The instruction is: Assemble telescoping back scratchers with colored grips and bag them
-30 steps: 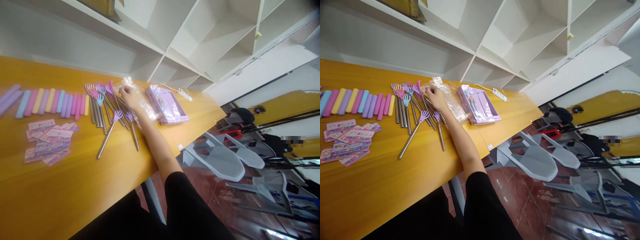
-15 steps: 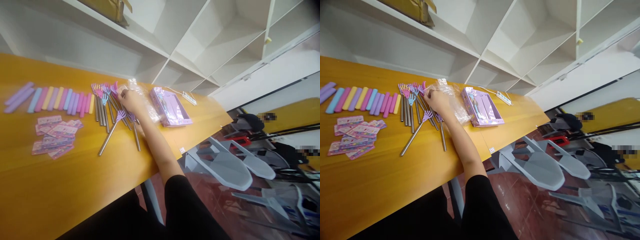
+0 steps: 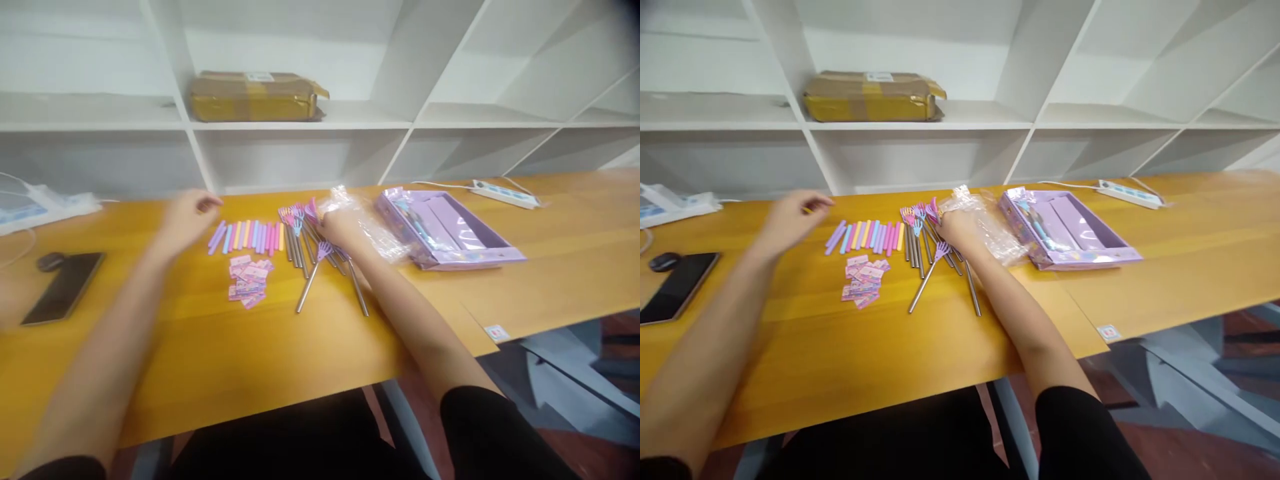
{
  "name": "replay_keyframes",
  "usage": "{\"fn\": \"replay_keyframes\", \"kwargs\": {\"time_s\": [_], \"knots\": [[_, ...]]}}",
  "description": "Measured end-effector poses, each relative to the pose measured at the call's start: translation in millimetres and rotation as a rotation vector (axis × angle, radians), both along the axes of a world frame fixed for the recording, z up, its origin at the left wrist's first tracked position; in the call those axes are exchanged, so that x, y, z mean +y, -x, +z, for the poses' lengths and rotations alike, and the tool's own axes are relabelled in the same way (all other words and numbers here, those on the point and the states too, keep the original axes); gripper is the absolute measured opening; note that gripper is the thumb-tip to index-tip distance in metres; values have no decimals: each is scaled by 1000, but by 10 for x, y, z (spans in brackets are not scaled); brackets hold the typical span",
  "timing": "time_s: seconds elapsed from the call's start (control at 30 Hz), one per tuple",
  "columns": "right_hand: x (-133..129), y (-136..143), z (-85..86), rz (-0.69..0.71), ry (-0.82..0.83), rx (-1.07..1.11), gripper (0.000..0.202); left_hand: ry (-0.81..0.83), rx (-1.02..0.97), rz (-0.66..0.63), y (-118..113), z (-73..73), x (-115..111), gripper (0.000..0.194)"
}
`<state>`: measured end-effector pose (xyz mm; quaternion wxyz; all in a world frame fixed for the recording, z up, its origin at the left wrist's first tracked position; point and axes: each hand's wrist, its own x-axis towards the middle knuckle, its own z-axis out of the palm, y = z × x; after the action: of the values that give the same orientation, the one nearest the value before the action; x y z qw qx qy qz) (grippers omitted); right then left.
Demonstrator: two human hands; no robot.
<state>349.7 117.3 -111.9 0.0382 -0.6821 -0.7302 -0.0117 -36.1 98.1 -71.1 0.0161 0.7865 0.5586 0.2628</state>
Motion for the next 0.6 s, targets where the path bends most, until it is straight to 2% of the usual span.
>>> {"fn": "replay_keyframes", "kwargs": {"time_s": [0.07,0.1,0.13,0.2,0.27,0.4,0.6], "knots": [[20,0,1,-2,2,18,43,111,97,34,71,-38,56,43],[29,-3,8,-4,2,29,43,185,136,19,86,-96,90,58],[37,-8,19,-5,1,41,43,260,171,-22,93,-167,124,83],[45,-18,47,1,-4,69,41,348,149,-121,98,-320,179,123],[44,-21,73,21,-10,103,37,379,125,-179,92,-447,205,141],[18,5,105,52,-15,173,31,435,75,-264,70,-572,194,142],[-29,38,185,32,-56,275,29,403,45,-262,211,-593,237,135]]}}
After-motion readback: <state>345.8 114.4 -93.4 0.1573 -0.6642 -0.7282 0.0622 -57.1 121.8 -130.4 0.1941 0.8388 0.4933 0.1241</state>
